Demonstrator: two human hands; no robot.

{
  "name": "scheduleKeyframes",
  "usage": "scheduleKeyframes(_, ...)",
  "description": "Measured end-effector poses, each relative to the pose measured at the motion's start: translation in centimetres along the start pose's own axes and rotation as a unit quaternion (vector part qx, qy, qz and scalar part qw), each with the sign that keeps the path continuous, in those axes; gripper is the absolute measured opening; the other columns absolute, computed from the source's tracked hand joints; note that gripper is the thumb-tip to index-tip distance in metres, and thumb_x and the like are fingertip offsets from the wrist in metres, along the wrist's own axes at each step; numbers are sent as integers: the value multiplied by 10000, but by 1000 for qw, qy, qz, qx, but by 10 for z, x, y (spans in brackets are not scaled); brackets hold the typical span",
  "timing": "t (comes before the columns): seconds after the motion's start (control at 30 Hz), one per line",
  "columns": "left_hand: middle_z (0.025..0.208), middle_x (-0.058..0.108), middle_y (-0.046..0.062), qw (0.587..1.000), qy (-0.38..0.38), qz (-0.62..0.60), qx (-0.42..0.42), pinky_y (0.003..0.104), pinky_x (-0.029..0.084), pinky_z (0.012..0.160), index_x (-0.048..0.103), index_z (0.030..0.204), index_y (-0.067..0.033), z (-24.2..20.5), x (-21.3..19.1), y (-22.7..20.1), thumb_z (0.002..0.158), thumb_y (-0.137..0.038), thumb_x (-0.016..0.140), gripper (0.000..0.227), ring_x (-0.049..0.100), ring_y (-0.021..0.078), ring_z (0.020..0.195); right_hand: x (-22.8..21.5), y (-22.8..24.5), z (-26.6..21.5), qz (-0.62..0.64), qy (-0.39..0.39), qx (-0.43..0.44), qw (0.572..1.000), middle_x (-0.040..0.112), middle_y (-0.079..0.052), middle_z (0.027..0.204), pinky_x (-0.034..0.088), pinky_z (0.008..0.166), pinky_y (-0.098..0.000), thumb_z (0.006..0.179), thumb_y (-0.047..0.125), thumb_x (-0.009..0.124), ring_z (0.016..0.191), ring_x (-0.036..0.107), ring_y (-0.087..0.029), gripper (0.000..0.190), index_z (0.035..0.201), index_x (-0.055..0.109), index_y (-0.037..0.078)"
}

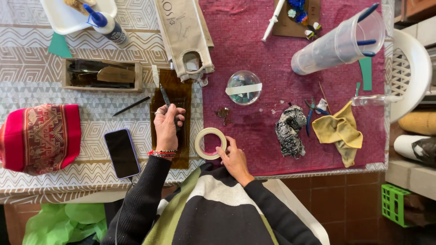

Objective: Assembling a mosaic art piece using glass shards, tape, and markers on a workshop table.

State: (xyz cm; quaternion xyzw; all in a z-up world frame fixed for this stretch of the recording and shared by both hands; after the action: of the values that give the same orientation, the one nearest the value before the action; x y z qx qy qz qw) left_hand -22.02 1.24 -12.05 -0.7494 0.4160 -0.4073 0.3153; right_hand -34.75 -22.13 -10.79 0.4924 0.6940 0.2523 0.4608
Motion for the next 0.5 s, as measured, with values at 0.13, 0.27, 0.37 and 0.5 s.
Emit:
scheduleKeyframes(0.13,977,726,109,999,-13,-44,16,220,506,626,514,1172,-42,0,-2,-11,1088,-236,528,212,641,106,742,-3,-2,2,-96,-46,-6,994,737,-102,661,558,572,-381,915,278,662,567,735,-243,437,1312,593,108)
scheduleKeyframes(0.27,989,720,130,992,-62,-66,87,235,508,629,498,1150,-47,12,-23,-40,1102,-231,513,190,636,122,744,-54,-12,-6,-115,-103,-24,988,747,-107,663,575,543,-363,909,259,668,569,743,-218,380,1270,646,143)
scheduleKeyframes(0.37,990,736,134,984,-105,-45,138,240,516,628,498,1191,-59,18,-37,-67,1094,-222,492,189,645,134,744,-104,-41,-13,-74,-108,44,990,772,-94,730,571,512,-349,905,252,658,530,736,-203,421,1301,615,116)
scheduleKeyframes(0.5,1064,738,105,979,-115,-37,167,246,526,736,542,1294,-37,21,-46,-64,1058,-148,534,261,659,118,860,-146,-77,-19,-184,-106,108,971,777,-124,785,562,630,-407,939,297,651,641,729,-253,465,1367,605,122)
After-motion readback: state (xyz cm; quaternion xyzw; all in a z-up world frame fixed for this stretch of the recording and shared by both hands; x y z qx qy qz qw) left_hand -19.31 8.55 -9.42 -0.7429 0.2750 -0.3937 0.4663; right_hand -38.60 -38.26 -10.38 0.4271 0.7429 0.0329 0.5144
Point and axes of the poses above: each hand's wrist, its own z-axis towards the middle knuckle, its own x-axis out of the palm, y = z × x, the point moved 5 cm from there along z, towards the middle knuckle
